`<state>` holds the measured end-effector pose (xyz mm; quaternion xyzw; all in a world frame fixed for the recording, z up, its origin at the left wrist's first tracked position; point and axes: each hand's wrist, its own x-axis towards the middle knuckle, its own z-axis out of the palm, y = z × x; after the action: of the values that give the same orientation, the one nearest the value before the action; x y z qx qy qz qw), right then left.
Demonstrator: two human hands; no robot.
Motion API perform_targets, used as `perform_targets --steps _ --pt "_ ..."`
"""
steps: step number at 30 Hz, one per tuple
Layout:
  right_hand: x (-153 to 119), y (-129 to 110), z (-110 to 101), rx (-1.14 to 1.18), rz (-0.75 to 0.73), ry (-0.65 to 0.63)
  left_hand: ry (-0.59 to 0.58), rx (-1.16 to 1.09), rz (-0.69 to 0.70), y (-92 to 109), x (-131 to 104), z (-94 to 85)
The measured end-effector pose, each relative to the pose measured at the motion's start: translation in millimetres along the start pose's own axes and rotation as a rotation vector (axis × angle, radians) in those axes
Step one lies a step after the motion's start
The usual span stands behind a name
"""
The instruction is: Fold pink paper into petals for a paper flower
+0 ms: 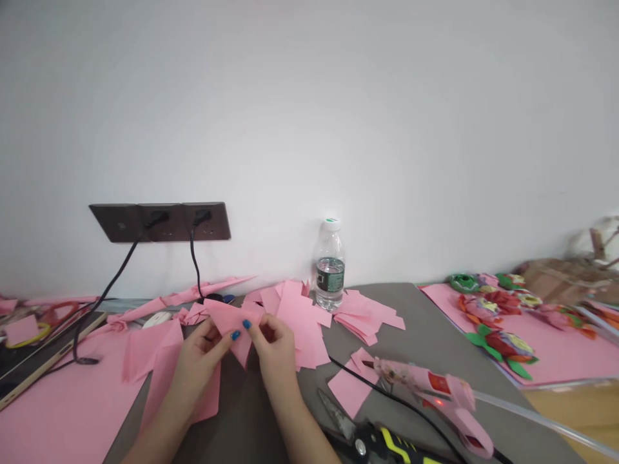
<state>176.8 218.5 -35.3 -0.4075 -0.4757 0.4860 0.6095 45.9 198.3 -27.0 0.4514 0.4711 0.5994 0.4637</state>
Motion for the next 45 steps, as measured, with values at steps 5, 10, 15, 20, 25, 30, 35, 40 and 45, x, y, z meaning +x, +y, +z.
perform_targets --steps 5,10,15,20,25,30,35,40,45 --pt "-0.8 -1.5 0.6 -0.002 0.015 0.011 0.016 -0.027 -0.047 -2.3 -2.6 3.5" --pt "-2.7 -2.7 2.2 -0.006 0.027 -0.022 0.038 -0.01 -0.06 -1.6 -1.8 0.6" --pt "-3.5 -4.1 2.5 -0.007 0.022 -0.036 0.056 0.041 -0.046 3.6 -2.1 -3.9" --pt "-4.6 -8.4 -0.1 -0.019 0.013 -0.042 0.069 0.049 -0.026 3.2 -3.7 -1.7" --pt "-6.1 -11.8 -2.2 -0.014 0.008 -0.043 0.058 0.061 -0.029 3.2 -5.8 1.7" --pt "-7.1 -12.7 -2.0 -0.001 0.012 -0.041 0.046 0.103 -0.027 4.7 -7.2 -0.7" --pt "-7.2 -13.2 -1.4 0.013 0.016 -0.04 0.062 0.118 -0.054 5.7 -7.8 -2.2" --pt "-6.9 -13.2 -1.8 0.016 0.018 -0.036 0.067 0.113 -0.059 5.6 -7.5 -0.5" --pt "-7.1 -12.6 -2.5 0.013 0.017 -0.025 0.04 0.082 -0.04 5.8 -7.6 0.8"
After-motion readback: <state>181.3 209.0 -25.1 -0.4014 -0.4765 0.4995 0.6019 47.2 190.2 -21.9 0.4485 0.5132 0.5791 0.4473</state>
